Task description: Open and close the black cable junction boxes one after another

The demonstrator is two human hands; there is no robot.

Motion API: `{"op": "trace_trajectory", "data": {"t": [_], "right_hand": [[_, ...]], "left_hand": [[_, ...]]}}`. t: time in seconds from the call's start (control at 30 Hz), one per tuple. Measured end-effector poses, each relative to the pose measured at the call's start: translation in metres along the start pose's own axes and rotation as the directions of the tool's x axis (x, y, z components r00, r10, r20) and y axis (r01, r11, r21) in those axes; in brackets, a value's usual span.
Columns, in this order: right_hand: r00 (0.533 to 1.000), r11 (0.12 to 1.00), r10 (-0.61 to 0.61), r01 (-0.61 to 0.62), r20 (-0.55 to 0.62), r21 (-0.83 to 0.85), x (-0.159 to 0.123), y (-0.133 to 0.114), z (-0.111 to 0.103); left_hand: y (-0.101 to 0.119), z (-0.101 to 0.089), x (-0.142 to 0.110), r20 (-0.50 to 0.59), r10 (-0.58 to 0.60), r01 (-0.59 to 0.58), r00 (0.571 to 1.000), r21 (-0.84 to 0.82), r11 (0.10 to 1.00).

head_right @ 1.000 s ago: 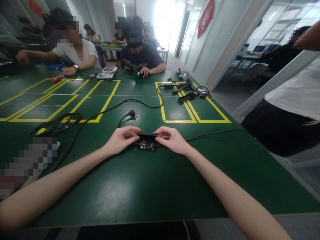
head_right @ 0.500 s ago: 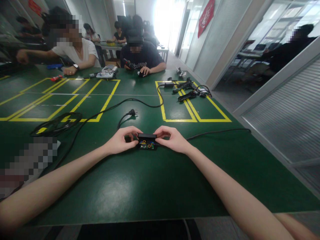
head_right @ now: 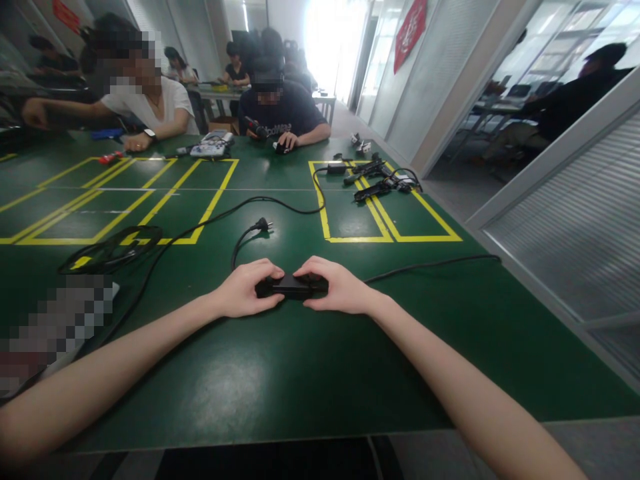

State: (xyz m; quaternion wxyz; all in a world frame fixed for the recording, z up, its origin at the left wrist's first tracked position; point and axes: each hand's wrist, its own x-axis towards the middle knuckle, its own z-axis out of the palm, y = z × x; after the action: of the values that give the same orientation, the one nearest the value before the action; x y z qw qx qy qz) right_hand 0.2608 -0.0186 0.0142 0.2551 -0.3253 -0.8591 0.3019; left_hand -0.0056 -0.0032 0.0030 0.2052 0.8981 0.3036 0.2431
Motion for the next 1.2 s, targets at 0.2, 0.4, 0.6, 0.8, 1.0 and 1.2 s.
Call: {"op": "trace_trajectory", "data": {"t": [0.2, 0.4, 0.6, 0.8, 1.0, 1.2], "right_hand": [[0.996, 0.926, -0.093, 0.086, -0.002, -0.369, 0.006, 0.002, 0.014], [0.987, 0.877, -0.152, 0.156, 0.045, -0.454, 0.008, 0.007, 0.015], [0.99, 0.897, -0.126, 0.138, 0.058, -0.421, 0.007, 0.005, 0.012], [0.992, 0.912, -0.097, 0.121, 0.082, -0.392, 0.008, 0.003, 0.011], [0.992, 0.908, -0.084, 0.117, 0.099, -0.402, 0.007, 0.001, 0.01], [0.985, 0.854, -0.105, 0.162, 0.14, -0.494, 0.007, -0.006, 0.007]], "left_hand": [[0.004, 0.001, 0.0, 0.004, 0.006, -0.007, 1.0, 0.114, 0.994], [0.002, 0.008, -0.001, 0.021, 0.032, -0.036, 0.999, 0.275, 0.961], [0.001, 0.009, -0.002, 0.042, 0.08, -0.09, 0.996, 0.372, 0.924], [0.002, 0.008, -0.001, 0.035, 0.117, -0.121, 0.992, 0.396, 0.91], [0.003, 0.009, -0.002, 0.032, 0.147, -0.148, 0.989, 0.395, 0.907], [0.005, 0.009, -0.003, 0.028, 0.183, -0.178, 0.983, 0.411, 0.894]]}}
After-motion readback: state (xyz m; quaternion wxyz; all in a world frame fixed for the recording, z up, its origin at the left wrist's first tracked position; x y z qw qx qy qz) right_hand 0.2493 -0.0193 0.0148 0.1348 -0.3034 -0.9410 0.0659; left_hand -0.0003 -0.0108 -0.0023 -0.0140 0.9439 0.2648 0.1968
